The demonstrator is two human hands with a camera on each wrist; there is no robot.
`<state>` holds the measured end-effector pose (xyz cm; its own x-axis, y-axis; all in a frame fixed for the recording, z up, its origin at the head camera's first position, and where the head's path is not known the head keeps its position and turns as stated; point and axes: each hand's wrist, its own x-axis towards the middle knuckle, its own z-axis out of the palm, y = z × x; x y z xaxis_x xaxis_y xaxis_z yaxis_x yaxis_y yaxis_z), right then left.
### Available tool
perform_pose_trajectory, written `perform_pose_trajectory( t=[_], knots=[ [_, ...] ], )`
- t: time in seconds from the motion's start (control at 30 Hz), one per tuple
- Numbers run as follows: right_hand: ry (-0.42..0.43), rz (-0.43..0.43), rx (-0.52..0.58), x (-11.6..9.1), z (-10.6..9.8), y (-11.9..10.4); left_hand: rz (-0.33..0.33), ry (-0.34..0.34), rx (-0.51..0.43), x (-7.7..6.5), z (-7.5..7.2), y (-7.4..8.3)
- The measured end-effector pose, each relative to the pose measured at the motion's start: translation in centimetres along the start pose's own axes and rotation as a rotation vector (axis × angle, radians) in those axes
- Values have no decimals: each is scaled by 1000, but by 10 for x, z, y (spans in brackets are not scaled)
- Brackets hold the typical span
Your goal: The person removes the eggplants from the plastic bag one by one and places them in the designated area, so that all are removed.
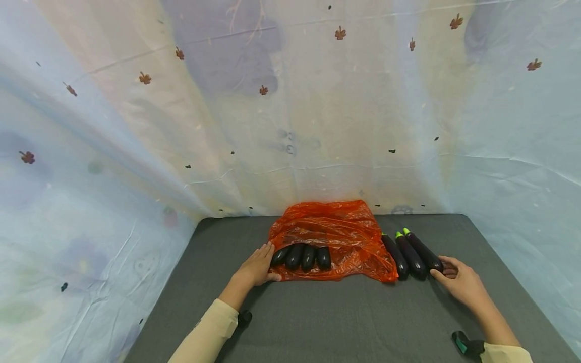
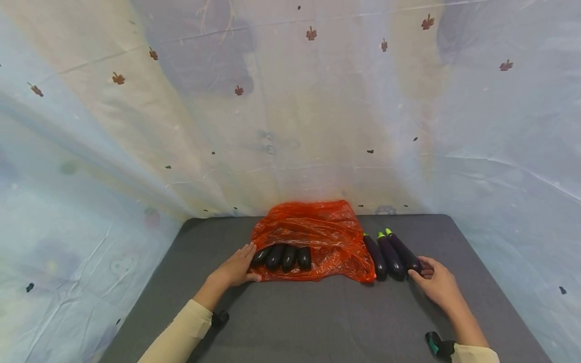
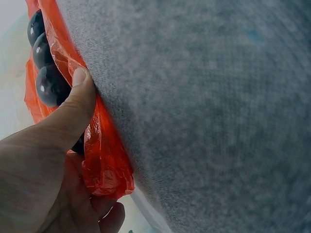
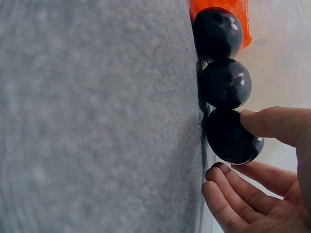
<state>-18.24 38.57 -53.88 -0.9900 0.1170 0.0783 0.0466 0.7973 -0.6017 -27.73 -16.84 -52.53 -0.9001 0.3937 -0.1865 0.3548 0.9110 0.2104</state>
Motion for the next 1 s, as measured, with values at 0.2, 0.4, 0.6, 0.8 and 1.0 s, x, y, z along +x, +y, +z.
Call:
perform_pose_trajectory(
  t=[0.2,0.4,0.6,0.8,1.0],
  knots=[
    [-6,-8,-6,-1,-4,-3,-1,-2,1,0,0,0],
    [23,-46,-20,-3,-6,-4,0,-3,2,1,1,-1],
    [108,-91,-36,-5,-5,-8,-2,-2,-4,0,0,0],
    [170,-107,-46,-8,-6,-20,-2,0,-8,-1,0,0],
    [170,-133,-16,-10,-5,-35,2,4,-8,-2,0,1]
  ],
)
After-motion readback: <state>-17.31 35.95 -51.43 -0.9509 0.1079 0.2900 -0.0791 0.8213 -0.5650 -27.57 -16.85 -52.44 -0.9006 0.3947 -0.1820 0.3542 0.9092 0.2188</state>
